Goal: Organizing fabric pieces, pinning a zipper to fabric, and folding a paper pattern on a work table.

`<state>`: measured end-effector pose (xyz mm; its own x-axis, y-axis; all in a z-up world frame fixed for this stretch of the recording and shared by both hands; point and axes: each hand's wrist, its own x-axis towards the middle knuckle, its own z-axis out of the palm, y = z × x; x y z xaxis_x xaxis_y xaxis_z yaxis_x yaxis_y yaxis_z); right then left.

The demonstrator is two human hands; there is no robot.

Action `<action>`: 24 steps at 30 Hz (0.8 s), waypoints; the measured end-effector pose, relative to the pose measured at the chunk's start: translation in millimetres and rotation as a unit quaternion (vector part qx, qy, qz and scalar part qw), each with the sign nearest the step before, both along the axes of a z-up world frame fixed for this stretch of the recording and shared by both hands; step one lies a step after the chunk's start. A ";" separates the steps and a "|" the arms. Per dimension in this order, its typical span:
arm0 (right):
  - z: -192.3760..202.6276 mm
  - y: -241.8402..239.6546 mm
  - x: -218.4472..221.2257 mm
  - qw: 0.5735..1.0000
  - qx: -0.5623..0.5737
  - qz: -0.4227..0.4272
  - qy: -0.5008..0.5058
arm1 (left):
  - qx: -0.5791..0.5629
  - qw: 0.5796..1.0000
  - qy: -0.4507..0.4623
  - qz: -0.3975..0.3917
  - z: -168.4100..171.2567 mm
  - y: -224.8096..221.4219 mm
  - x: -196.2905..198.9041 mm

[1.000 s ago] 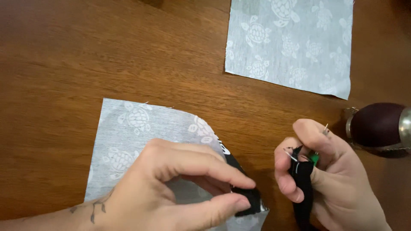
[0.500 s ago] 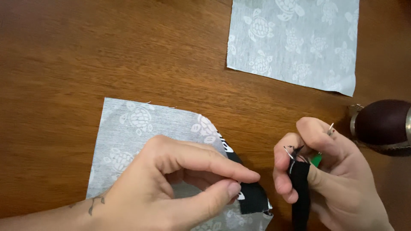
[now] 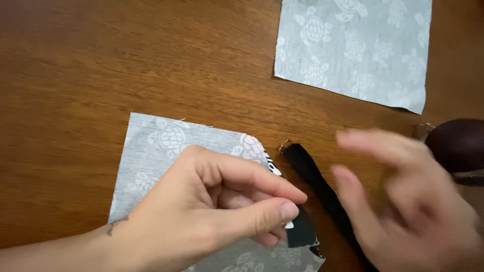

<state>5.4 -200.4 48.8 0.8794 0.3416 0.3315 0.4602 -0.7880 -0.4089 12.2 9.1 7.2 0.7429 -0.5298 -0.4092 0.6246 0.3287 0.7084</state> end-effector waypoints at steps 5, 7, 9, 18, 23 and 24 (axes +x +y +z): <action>1.2 -16.2 -32.8 0.998 -0.009 0.005 0.067 | 0.028 0.999 0.026 -0.017 4.3 0.6 2.6; 4.9 -2.6 -33.2 0.995 -0.001 -0.002 0.102 | 0.046 0.999 0.018 -0.023 6.8 1.1 3.9; 4.3 4.9 -32.0 0.995 0.009 -0.014 0.100 | 0.080 0.995 0.034 -0.047 9.3 1.7 5.1; 9.4 25.0 -35.9 0.997 -0.033 -0.045 0.050 | 0.059 0.997 0.008 -0.038 6.4 1.9 2.0; 9.0 23.2 -39.6 0.995 -0.057 -0.063 0.057 | 0.078 0.996 0.006 -0.042 7.7 1.9 1.5; 9.0 22.4 -40.5 0.993 -0.067 -0.071 0.059 | 0.074 0.996 -0.005 -0.038 6.6 1.9 0.7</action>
